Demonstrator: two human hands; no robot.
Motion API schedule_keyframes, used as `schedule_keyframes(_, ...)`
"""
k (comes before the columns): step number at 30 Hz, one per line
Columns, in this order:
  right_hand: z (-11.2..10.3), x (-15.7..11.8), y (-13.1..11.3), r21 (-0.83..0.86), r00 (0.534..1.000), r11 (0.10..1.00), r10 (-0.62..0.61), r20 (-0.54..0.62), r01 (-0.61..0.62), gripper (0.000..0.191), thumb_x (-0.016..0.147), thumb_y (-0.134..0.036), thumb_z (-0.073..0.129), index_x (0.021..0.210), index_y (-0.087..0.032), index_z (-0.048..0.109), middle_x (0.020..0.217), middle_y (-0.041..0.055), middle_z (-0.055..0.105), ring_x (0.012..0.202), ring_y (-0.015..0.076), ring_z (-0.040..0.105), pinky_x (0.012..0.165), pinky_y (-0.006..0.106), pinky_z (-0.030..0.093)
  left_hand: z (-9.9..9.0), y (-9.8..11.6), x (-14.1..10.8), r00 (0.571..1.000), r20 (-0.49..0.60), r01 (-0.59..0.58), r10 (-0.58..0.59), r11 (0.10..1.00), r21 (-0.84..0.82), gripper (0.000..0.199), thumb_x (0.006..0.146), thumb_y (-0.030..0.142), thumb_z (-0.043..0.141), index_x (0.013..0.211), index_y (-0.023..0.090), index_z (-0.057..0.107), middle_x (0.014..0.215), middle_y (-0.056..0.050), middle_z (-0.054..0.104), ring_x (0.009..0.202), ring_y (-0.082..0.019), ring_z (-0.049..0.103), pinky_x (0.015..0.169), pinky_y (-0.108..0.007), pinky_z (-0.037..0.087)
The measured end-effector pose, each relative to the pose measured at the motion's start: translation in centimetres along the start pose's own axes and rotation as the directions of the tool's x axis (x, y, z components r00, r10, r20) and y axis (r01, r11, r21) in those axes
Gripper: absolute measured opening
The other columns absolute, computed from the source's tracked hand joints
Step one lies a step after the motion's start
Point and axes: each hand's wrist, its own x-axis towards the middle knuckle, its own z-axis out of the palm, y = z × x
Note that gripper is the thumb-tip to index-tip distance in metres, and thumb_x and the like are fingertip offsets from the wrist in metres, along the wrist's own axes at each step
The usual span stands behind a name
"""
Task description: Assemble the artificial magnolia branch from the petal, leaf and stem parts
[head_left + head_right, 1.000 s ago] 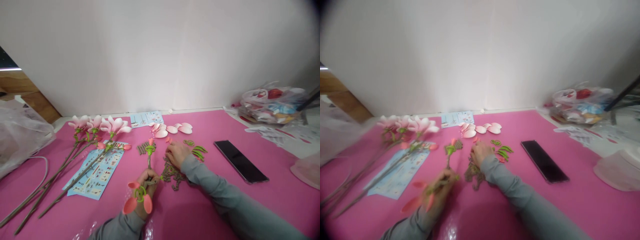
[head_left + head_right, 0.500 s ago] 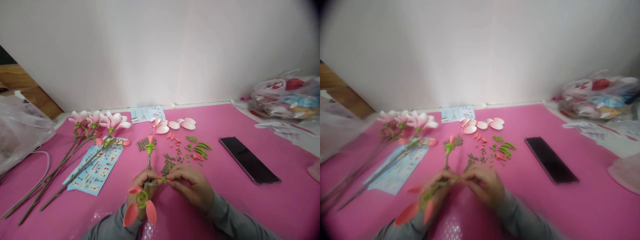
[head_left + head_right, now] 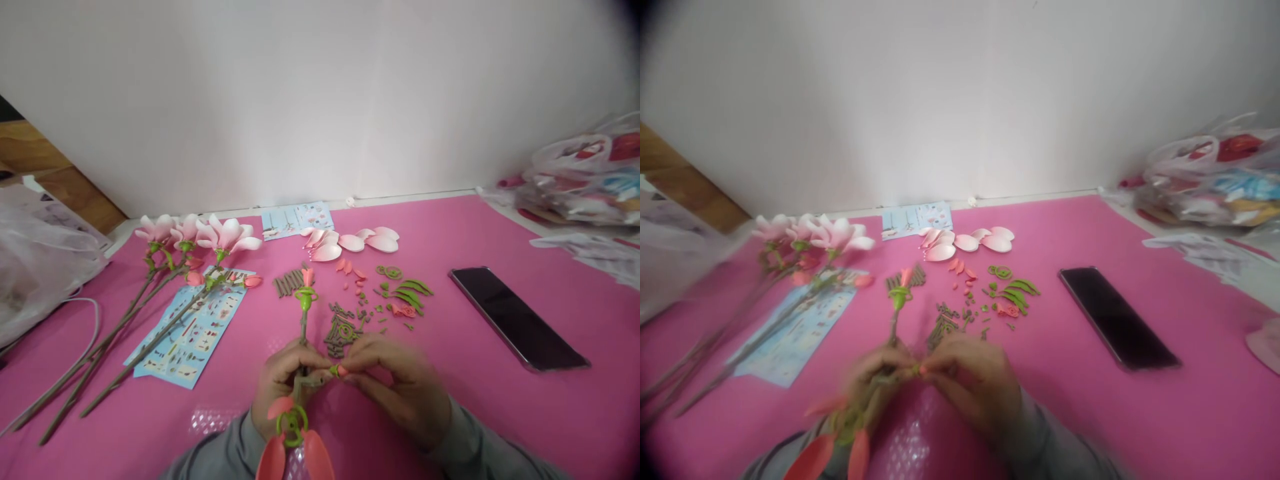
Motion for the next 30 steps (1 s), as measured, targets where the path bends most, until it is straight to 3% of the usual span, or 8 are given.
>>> schedule_keyframes(10,0.0,-0.2,-0.3,-0.024,0.998,0.998,-0.057,-0.010,0.057,0.014,0.075,-0.006,0.063,0.081,-0.018,0.066,0.075,0.0045,0.067,0.070,0.0140,0.063,0.063,0.023,0.052,0.2,0.7,0.1,0.999,-0.028,-0.045,0.042,0.994,-0.099,0.013,0.075,0.031,0.064,0.073,0.021,0.073,0.060,-0.003,0.063,0.054,-0.016,0.056,0.051,-0.026,0.042)
schedule_keyframes(14,0.0,-0.1,-0.6,-0.093,0.994,0.990,-0.110,-0.016,0.108,0.014,0.076,-0.007,0.062,0.079,-0.019,0.066,0.074,0.0050,0.067,0.067,0.0137,0.063,0.061,0.022,0.053,0.2,1.2,0.2,0.999,-0.024,-0.028,0.027,0.997,-0.073,0.013,0.075,0.029,0.065,0.069,0.019,0.071,0.059,-0.003,0.062,0.053,-0.014,0.056,0.049,-0.024,0.043)
schedule_keyframes(19,0.0,0.0,-0.6,-0.102,0.979,0.975,-0.202,-0.024,0.199,0.015,0.076,-0.004,0.059,0.080,-0.016,0.066,0.073,0.0058,0.067,0.066,0.0129,0.063,0.058,0.021,0.052,0.3,1.5,0.4,0.995,-0.019,-0.098,0.097,0.993,-0.070,0.016,0.073,0.032,0.067,0.067,0.018,0.070,0.057,-0.003,0.062,0.051,-0.013,0.055,0.048,-0.024,0.043)
schedule_keyframes(30,0.6,-0.4,-0.1,-0.046,0.993,0.994,-0.100,-0.056,0.098,0.007,0.074,-0.009,0.065,0.072,-0.015,0.063,0.067,0.0040,0.065,0.062,0.0114,0.061,0.056,0.020,0.048,0.5,1.0,0.4,0.981,-0.027,-0.192,0.190,0.965,-0.182,0.009,0.071,0.028,0.069,0.072,0.019,0.071,0.057,-0.003,0.062,0.049,-0.014,0.053,0.048,-0.025,0.041)
